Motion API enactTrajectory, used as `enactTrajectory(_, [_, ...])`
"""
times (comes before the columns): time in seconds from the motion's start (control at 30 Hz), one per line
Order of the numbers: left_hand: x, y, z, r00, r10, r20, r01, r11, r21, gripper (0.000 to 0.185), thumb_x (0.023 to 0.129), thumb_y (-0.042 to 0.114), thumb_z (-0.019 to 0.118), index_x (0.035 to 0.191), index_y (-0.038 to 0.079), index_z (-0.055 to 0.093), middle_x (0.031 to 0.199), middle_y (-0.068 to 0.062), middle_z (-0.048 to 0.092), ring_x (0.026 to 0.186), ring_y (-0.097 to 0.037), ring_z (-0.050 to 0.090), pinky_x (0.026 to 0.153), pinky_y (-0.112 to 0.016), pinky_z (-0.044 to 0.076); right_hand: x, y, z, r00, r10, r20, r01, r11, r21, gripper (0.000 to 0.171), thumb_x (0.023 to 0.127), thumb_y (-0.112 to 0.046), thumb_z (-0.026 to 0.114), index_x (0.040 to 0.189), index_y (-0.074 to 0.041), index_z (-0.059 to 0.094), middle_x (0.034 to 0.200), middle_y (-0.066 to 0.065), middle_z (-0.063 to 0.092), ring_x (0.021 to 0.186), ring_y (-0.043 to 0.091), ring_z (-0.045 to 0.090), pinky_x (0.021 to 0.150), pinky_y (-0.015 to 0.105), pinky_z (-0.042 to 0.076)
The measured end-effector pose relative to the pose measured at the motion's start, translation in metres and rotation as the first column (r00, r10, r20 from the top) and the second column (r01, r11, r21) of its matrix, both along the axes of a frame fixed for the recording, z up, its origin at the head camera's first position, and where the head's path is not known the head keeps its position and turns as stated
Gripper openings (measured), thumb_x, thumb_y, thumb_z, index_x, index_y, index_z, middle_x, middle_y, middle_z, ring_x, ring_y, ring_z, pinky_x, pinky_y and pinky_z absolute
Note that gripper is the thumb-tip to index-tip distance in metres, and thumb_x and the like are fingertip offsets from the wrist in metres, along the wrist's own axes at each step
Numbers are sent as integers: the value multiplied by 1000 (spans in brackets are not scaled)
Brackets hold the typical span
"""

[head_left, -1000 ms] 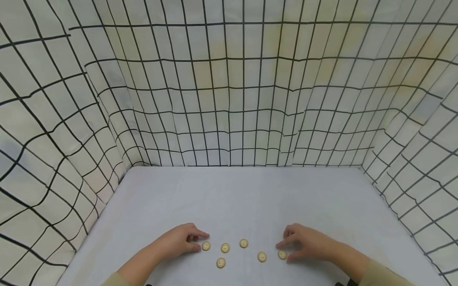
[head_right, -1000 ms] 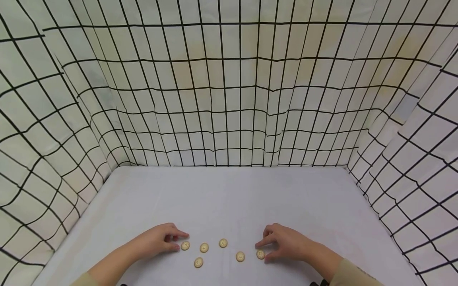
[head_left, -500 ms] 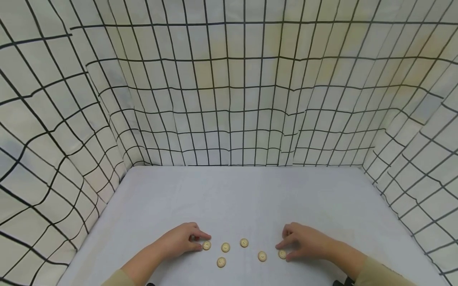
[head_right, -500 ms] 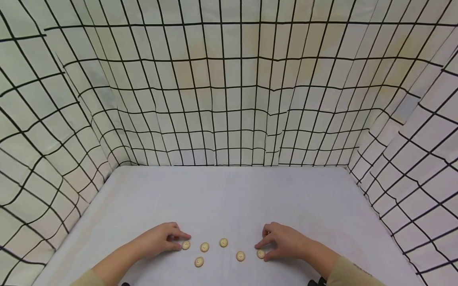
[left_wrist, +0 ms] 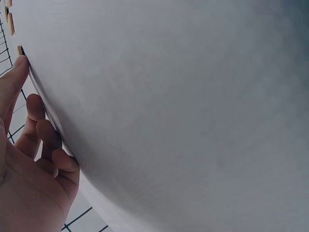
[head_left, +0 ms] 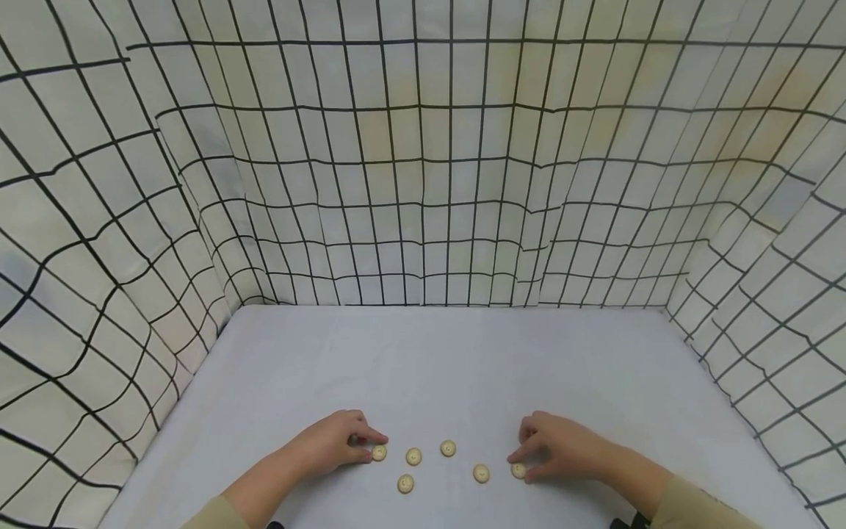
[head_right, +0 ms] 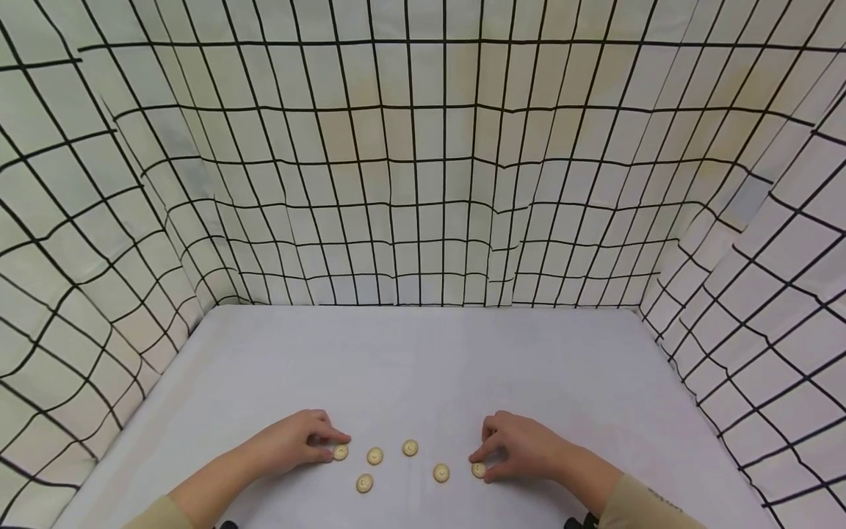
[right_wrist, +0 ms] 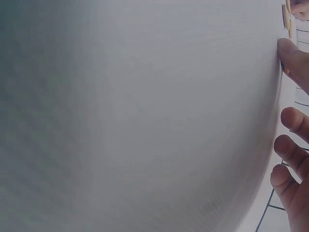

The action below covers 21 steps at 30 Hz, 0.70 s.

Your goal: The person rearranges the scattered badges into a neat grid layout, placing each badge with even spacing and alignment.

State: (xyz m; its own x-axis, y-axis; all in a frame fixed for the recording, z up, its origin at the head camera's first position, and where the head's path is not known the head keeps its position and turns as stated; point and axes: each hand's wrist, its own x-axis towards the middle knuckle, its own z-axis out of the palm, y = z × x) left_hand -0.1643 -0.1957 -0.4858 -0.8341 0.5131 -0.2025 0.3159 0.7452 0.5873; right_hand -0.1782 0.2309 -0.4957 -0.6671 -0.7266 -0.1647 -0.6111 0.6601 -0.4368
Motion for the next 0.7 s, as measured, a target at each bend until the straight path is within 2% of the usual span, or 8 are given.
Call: enactTrajectory(0.7, [1,1,1,1000,3,-2,-3,1000,-13,27,84,28,78,112,29,77,88,17,58,77,-4,47,69,-26,42,-1,1,1,999,-31,32,32,999,-21,28,80,-46,78,108,-39,77,94,-23,50,86,0,44,77,23,42])
